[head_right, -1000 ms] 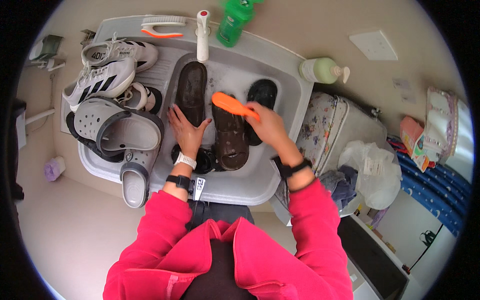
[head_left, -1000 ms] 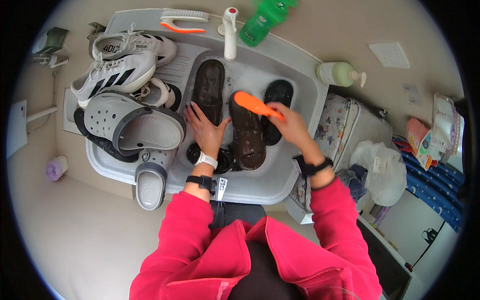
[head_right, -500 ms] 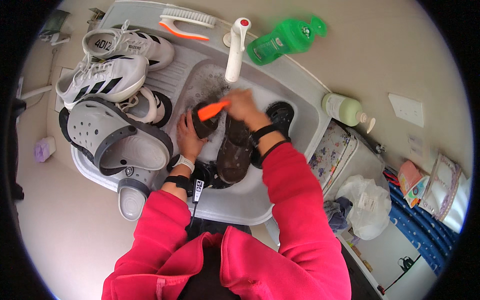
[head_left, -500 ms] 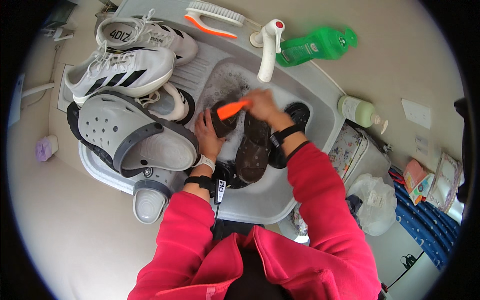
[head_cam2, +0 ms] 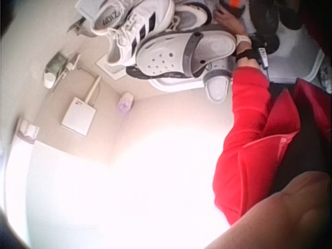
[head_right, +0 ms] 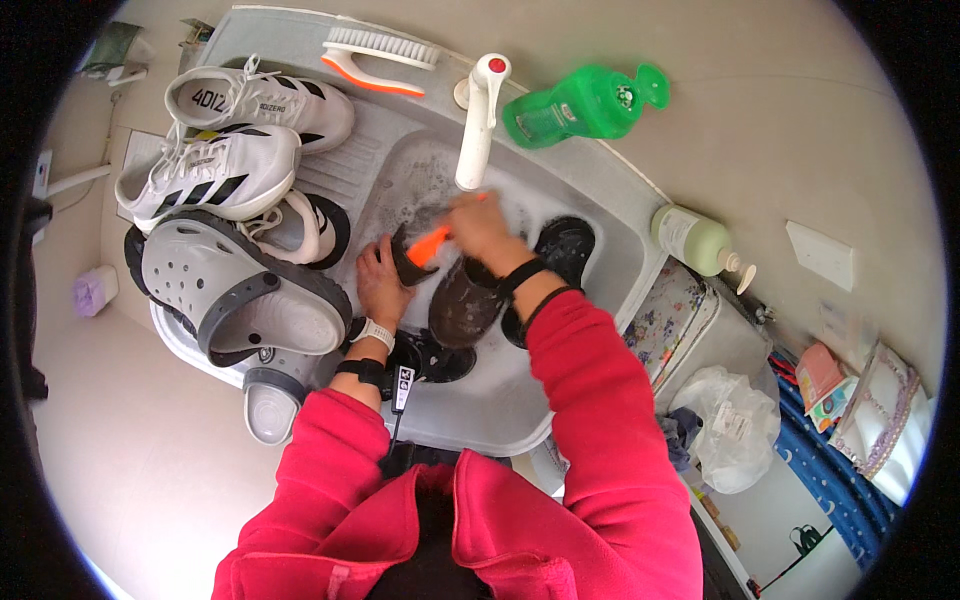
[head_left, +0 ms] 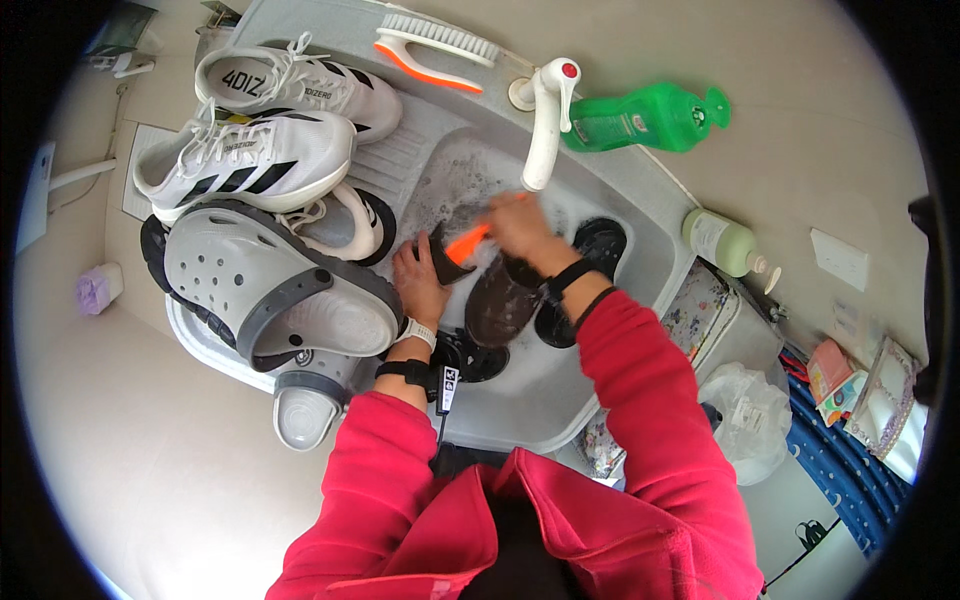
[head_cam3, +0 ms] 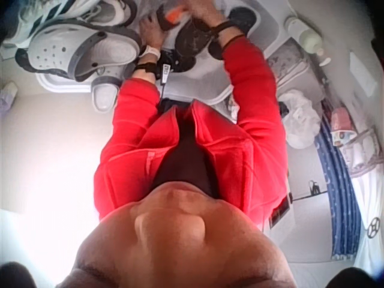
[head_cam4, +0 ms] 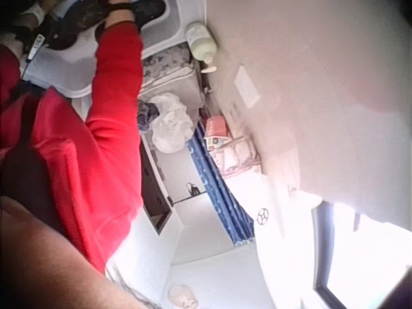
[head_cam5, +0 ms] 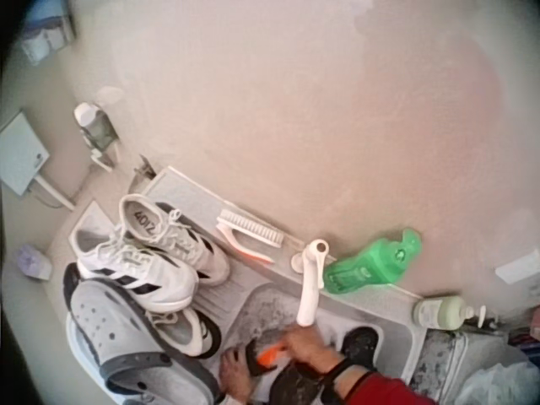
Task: The person scrubs several pairs of shoes and sandals in a sink filled with soapy water using an orange brush. They scrub the soles and uppers of each item, rinse them under running water, and place them on the sink's draining board. The person handles crocs, sneakers, and sandals one at a time.
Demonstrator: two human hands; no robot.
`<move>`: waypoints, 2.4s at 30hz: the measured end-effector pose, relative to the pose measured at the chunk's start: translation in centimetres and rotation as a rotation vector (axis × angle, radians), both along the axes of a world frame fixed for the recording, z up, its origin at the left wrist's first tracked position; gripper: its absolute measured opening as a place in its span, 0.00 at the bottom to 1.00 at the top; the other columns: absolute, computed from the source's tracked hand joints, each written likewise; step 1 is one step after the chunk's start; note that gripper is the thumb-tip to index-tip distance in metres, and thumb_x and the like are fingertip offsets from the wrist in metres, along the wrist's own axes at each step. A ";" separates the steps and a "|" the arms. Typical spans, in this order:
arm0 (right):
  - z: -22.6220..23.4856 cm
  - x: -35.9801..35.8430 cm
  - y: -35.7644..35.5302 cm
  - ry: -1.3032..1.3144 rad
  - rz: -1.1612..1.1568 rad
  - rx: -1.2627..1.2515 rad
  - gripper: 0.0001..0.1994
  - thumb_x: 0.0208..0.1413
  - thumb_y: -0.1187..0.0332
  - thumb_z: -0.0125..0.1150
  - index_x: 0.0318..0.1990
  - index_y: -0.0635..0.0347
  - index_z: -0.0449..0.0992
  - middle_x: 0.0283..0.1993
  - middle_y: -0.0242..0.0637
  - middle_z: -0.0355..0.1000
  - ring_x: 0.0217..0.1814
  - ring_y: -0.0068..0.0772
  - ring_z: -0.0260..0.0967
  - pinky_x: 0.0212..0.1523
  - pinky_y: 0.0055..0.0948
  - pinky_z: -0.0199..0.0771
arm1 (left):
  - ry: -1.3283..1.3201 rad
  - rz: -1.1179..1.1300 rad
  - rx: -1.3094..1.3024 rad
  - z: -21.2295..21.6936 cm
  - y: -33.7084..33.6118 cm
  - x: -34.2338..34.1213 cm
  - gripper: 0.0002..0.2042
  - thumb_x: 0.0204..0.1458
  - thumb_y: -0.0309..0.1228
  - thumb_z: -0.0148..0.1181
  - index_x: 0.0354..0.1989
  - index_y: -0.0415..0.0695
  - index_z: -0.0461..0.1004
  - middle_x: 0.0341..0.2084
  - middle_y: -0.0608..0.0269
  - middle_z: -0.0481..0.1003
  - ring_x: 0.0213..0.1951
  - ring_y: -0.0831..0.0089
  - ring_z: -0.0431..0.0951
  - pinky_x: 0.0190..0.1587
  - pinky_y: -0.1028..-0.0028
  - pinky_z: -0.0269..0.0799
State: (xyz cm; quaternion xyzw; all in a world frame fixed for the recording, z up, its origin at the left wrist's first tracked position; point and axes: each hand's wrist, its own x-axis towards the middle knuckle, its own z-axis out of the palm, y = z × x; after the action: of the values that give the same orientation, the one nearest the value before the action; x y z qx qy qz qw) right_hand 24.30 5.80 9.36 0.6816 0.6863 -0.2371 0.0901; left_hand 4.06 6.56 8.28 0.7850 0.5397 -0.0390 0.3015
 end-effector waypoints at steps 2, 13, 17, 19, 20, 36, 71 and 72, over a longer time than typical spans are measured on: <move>0.0 0.0 0.8 0.093 -0.076 0.000 0.10 0.46 0.66 0.64 0.37 0.40 0.84 0.36 0.27 0.74 0.46 0.35 0.70 0.49 0.40 0.68 | -0.011 0.040 0.000 0.1 -0.2 -0.1 0.52 0.24 0.26 0.78 0.66 0.47 0.56 0.56 0.48 0.63 0.58 0.49 0.63 0.64 0.61 0.61; -1.8 0.3 0.5 0.161 0.061 0.033 0.09 0.50 0.63 0.63 0.39 0.40 0.84 0.39 0.29 0.75 0.52 0.33 0.68 0.53 0.42 0.60 | -0.006 0.090 -0.032 -0.1 -1.0 0.0 0.50 0.22 0.26 0.80 0.62 0.46 0.59 0.54 0.49 0.63 0.56 0.48 0.63 0.61 0.58 0.62; -1.2 0.9 -0.8 -0.022 0.236 -0.086 0.09 0.53 0.60 0.63 0.42 0.36 0.83 0.38 0.27 0.75 0.51 0.33 0.69 0.50 0.41 0.59 | 0.045 0.037 -0.012 -0.5 -1.1 0.0 0.51 0.23 0.30 0.82 0.63 0.46 0.58 0.56 0.50 0.63 0.56 0.49 0.64 0.60 0.62 0.66; 0.0 1.4 -0.4 -0.022 -0.056 -0.124 0.11 0.50 0.62 0.63 0.41 0.38 0.84 0.37 0.29 0.75 0.50 0.36 0.69 0.51 0.41 0.60 | 0.068 0.027 -0.029 -0.6 -1.1 -0.1 0.52 0.23 0.31 0.82 0.63 0.45 0.58 0.56 0.50 0.63 0.56 0.49 0.64 0.60 0.62 0.65; 0.5 1.1 -0.1 -0.002 0.027 -0.090 0.10 0.49 0.62 0.64 0.40 0.38 0.84 0.36 0.28 0.75 0.50 0.36 0.69 0.52 0.41 0.60 | 0.084 0.015 -0.037 -0.7 -1.1 -0.1 0.52 0.22 0.31 0.82 0.63 0.44 0.58 0.56 0.49 0.63 0.56 0.49 0.64 0.60 0.61 0.65; 4.7 0.2 0.3 0.030 -0.038 -0.074 0.09 0.55 0.61 0.57 0.41 0.40 0.82 0.36 0.30 0.74 0.45 0.38 0.73 0.49 0.45 0.63 | -0.199 0.134 -0.191 -1.5 -1.0 -2.0 0.58 0.23 0.40 0.80 0.67 0.41 0.52 0.56 0.40 0.59 0.60 0.41 0.55 0.65 0.48 0.50; 5.6 -4.6 -8.2 0.276 -0.757 0.279 0.16 0.63 0.66 0.55 0.58 0.52 0.75 0.42 0.42 0.76 0.42 0.46 0.76 0.42 0.40 0.75 | -0.816 0.506 -0.775 0.1 -1.8 -3.4 0.52 0.37 0.38 0.77 0.70 0.42 0.47 0.62 0.49 0.56 0.64 0.55 0.57 0.66 0.62 0.54; 6.1 -5.9 -9.5 0.350 -0.896 0.414 0.18 0.63 0.67 0.54 0.60 0.52 0.74 0.45 0.43 0.77 0.44 0.44 0.77 0.45 0.37 0.75 | -0.821 0.626 -0.868 0.2 -1.9 -3.8 0.48 0.39 0.41 0.74 0.68 0.42 0.51 0.61 0.51 0.59 0.63 0.57 0.59 0.65 0.63 0.55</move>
State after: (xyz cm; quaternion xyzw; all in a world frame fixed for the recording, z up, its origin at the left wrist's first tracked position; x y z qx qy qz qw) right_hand 18.40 -3.74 15.43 0.8622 0.3647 -0.2219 -0.2728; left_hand 0.23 4.68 8.44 0.3505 0.5188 0.1383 0.7673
